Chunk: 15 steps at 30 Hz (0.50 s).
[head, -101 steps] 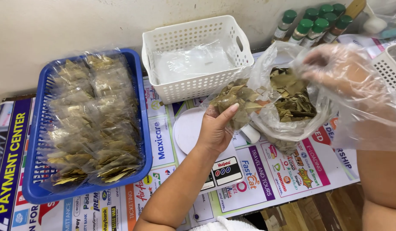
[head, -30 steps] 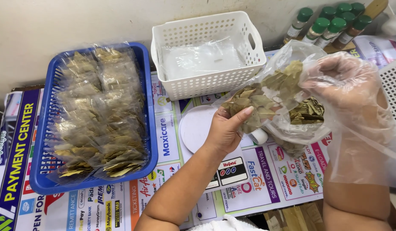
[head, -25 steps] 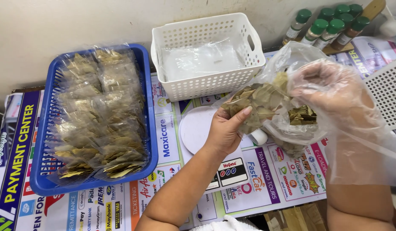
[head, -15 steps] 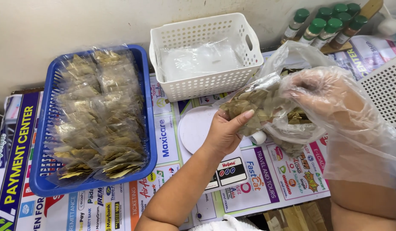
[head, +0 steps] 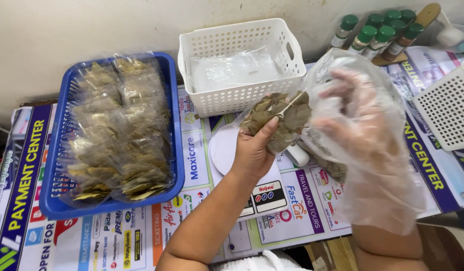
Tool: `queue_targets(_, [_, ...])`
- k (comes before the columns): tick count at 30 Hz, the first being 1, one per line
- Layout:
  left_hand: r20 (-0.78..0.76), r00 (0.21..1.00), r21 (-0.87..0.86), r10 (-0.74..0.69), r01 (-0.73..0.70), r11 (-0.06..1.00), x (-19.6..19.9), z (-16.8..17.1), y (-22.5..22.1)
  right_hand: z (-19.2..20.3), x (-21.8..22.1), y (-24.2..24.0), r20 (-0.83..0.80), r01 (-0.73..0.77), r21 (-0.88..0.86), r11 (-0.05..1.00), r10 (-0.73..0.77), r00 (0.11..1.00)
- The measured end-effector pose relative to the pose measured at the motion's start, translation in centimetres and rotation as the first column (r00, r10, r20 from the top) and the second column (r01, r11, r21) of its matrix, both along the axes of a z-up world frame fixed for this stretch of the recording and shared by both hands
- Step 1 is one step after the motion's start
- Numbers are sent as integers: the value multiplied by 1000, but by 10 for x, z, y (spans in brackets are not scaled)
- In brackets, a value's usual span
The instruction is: Packaging dried bay leaves into small plastic bags and organizing them in a tray
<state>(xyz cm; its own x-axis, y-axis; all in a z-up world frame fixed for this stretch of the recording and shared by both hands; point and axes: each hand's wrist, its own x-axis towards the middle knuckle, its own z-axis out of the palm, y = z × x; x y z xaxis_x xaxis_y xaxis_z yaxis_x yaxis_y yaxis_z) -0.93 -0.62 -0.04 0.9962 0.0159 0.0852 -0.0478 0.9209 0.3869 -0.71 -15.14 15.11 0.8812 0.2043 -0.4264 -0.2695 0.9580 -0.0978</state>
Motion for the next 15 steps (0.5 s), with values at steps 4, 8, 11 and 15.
queue_targets(4, [121,993,-12,3,-1,1000,-21,4,18,-63,3,-7,352,586,-765,-268,588,728])
queue_targets(8, [69,998,45,9,-13,999,-38,-19,55,-81,22,-3,346,622,-713,-324,609,714])
queue_targets(11, [153,959,469,240,-284,836,-57,-16,83,-82,28,5,459,674,-725,-141,630,626])
queue_targets(15, [328,901,797,285,-426,428,-82,-12,110,-104,39,32,374,671,-715,-196,703,604])
